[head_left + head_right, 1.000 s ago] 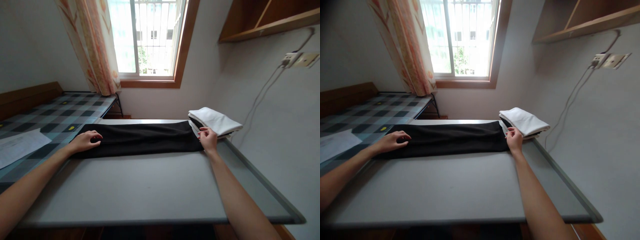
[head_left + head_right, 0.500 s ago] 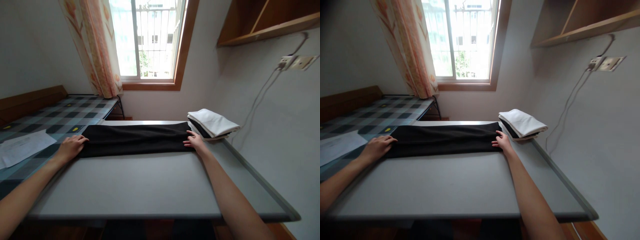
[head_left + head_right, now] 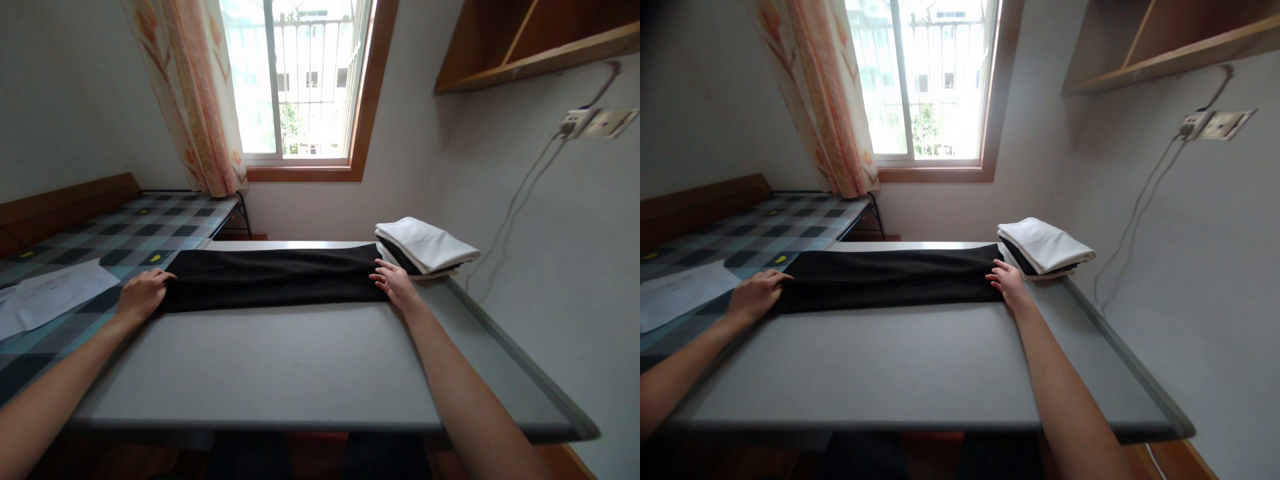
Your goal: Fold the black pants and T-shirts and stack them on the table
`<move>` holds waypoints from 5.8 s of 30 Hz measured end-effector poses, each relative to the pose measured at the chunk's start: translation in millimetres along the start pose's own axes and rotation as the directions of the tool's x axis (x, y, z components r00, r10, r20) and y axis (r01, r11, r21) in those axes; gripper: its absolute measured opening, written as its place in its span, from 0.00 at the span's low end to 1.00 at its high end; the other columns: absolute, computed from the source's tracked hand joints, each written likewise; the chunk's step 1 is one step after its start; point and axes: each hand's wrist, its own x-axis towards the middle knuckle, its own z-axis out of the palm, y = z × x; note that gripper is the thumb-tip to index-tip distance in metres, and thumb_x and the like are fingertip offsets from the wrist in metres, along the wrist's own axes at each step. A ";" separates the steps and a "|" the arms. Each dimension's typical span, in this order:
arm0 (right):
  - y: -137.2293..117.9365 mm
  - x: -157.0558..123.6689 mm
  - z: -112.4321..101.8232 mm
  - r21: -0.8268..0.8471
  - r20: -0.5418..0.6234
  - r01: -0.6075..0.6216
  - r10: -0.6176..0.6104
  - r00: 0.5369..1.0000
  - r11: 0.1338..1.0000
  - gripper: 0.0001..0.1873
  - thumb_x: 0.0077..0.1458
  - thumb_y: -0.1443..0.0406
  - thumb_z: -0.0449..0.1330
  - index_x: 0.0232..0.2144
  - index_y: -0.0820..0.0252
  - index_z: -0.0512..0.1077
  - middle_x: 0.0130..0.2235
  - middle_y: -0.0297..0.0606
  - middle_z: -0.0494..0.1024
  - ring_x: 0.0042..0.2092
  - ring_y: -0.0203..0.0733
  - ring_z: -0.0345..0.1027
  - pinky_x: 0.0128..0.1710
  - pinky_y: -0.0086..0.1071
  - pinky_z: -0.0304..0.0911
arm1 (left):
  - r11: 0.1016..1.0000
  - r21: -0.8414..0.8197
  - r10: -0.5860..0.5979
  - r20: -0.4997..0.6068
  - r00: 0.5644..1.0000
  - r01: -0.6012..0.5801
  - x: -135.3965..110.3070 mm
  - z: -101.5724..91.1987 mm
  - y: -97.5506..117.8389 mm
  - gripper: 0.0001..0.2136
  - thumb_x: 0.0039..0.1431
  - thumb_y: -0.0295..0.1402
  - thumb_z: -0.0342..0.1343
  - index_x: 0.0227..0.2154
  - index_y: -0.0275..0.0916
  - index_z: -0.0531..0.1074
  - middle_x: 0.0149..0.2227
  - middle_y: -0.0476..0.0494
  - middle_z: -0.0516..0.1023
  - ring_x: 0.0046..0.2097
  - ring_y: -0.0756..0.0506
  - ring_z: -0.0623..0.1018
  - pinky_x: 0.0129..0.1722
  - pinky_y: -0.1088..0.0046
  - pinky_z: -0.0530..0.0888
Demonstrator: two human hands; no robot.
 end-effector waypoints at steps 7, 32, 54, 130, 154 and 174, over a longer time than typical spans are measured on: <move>3.1 2.1 0.6 0.022 -0.053 -0.030 0.031 0.998 0.999 0.21 0.53 0.76 0.56 0.50 0.66 0.72 0.32 0.37 0.75 0.23 0.28 0.70 0.18 0.19 0.57 | 0.984 0.177 0.001 0.035 0.999 -0.007 -12.0 -13.7 6.5 0.25 0.46 0.39 0.46 0.49 0.67 0.71 0.42 0.56 0.79 0.50 0.33 0.71 0.48 0.44 0.66; 20.5 13.8 -0.4 -0.238 0.109 0.135 -0.111 0.988 0.962 0.26 0.55 0.72 0.58 0.57 0.67 0.69 0.47 0.50 0.79 0.34 0.37 0.77 0.26 0.23 0.71 | 0.756 0.088 0.648 0.037 0.761 -0.648 40.1 71.0 223.7 0.10 0.63 0.31 0.54 0.46 0.40 0.75 0.45 0.42 0.76 0.43 0.43 0.76 0.39 0.67 0.68; 22.7 16.1 3.0 -0.725 0.060 0.267 -0.328 0.943 0.635 0.22 0.55 0.65 0.57 0.52 0.64 0.75 0.45 0.45 0.81 0.44 0.47 0.75 0.50 0.37 0.67 | 0.813 -0.072 0.569 -0.114 0.814 -0.578 36.1 85.7 225.2 0.12 0.64 0.29 0.50 0.43 0.43 0.78 0.42 0.43 0.78 0.41 0.44 0.74 0.42 0.65 0.71; 39.6 14.1 51.3 -0.787 0.568 0.615 -0.447 0.691 -0.049 0.31 0.67 0.52 0.42 0.63 0.62 0.64 0.66 0.49 0.60 0.67 0.51 0.52 0.64 0.45 0.49 | 0.961 0.213 -0.142 -0.167 0.976 0.176 56.4 65.5 18.9 0.21 0.61 0.35 0.44 0.50 0.37 0.76 0.57 0.35 0.73 0.59 0.35 0.68 0.61 0.56 0.58; 31.0 16.3 35.8 -0.898 0.436 0.436 -0.239 0.867 -0.058 0.36 0.66 0.45 0.33 0.69 0.51 0.51 0.70 0.41 0.50 0.70 0.46 0.39 0.68 0.49 0.34 | 0.937 -0.095 0.350 0.239 0.906 -0.337 30.4 83.4 151.8 0.28 0.67 0.49 0.42 0.67 0.46 0.54 0.69 0.44 0.53 0.70 0.38 0.51 0.67 0.51 0.48; 32.9 23.7 12.1 -0.961 0.260 0.277 -0.287 0.922 0.022 0.33 0.66 0.48 0.37 0.66 0.54 0.57 0.68 0.44 0.56 0.68 0.53 0.48 0.64 0.49 0.47 | 0.984 0.028 0.164 0.226 0.960 -0.175 34.2 74.2 122.2 0.28 0.69 0.49 0.36 0.68 0.46 0.53 0.69 0.42 0.54 0.70 0.38 0.52 0.65 0.51 0.51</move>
